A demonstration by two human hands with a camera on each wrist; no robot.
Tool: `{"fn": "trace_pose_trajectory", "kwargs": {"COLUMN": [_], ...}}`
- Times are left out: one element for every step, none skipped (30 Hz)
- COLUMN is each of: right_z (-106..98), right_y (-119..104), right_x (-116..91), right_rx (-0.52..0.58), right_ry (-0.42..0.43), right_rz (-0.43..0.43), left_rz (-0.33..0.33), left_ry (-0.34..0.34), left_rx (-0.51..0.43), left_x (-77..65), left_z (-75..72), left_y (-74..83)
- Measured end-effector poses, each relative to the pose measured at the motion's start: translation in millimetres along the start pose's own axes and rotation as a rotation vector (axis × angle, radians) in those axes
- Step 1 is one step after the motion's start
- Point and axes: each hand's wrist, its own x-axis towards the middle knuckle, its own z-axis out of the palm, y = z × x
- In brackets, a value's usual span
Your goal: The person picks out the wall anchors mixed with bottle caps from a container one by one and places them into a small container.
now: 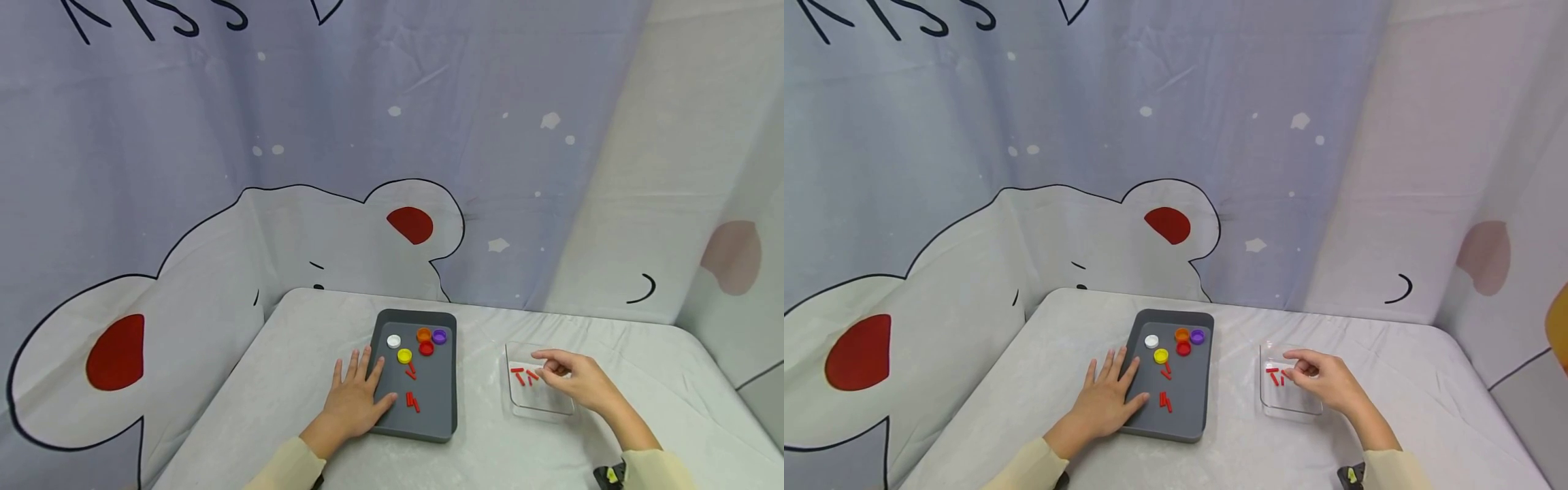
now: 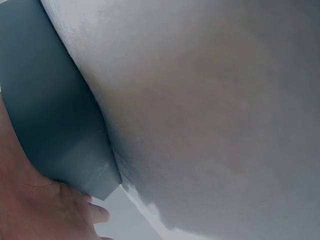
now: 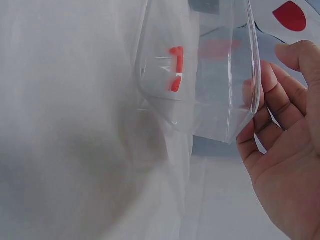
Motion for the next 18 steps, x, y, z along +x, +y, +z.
{"fn": "trace_pose_trajectory", "kwargs": {"right_z": [0, 0, 0, 1, 1, 1, 2, 3, 4, 5, 7, 9, 11, 13, 15, 18, 20, 23], "right_y": [0, 0, 0, -1, -1, -2, -3, -4, -5, -7, -8, -10, -12, -14, -16, -18, -20, -22], "right_x": [0, 0, 0, 1, 1, 1, 2, 3, 4, 6, 7, 9, 11, 13, 15, 17, 19, 21], "right_rx": [-0.005, -0.008, -0.010, -0.011, -0.011, -0.008, -0.002, 0.008, 0.016, 0.025, 0.033, 0.046, 0.056, 0.067, 0.073, 0.079, 0.085, 0.093], "right_ry": [-0.001, -0.003, -0.003, -0.005, -0.006, -0.007, -0.009, -0.013, -0.016, -0.020, -0.025, -0.030, -0.038, -0.046, -0.054, -0.064, -0.073, -0.083], "right_rz": [0.000, 0.003, 0.009, 0.012, 0.018, 0.020, 0.022, 0.021, 0.015, 0.008, 0.001, -0.007, -0.011, -0.015, -0.021, -0.024, -0.028, -0.032], "left_rz": [-0.001, -0.002, -0.003, -0.004, -0.005, -0.006, -0.006, -0.006, -0.006, -0.005, -0.005, -0.004, -0.003, -0.002, -0.001, 0.000, 0.000, -0.001], "left_ry": [-0.002, -0.004, -0.007, -0.009, -0.010, -0.012, -0.012, -0.011, -0.011, -0.009, -0.007, -0.006, -0.005, -0.005, -0.004, -0.004, -0.005, -0.006], "left_rx": [0.002, 0.003, 0.005, 0.007, 0.007, 0.008, 0.008, 0.008, 0.010, 0.010, 0.009, 0.011, 0.010, 0.010, 0.011, 0.009, 0.008, 0.007], "left_x": [0.1, 0.3, 0.5, 0.7, 0.8, 1.0, 1.1, 1.2, 1.3, 1.3, 1.4, 1.4, 1.4, 1.4, 1.3, 1.2, 1.1, 1.0], "left_z": [0.2, 0.4, 0.7, 1.0, 1.3, 1.5, 1.6, 1.7, 1.9, 1.8, 1.7, 1.7, 1.6, 1.6, 1.7, 1.6, 1.5, 1.5], "left_y": [-0.1, -0.2, -0.3, -0.5, -0.6, -0.8, -0.9, -1.0, -1.2, -1.5, -1.7, -1.9, -2.0, -2.1, -2.2, -2.1, -2.1, -2.0]}}
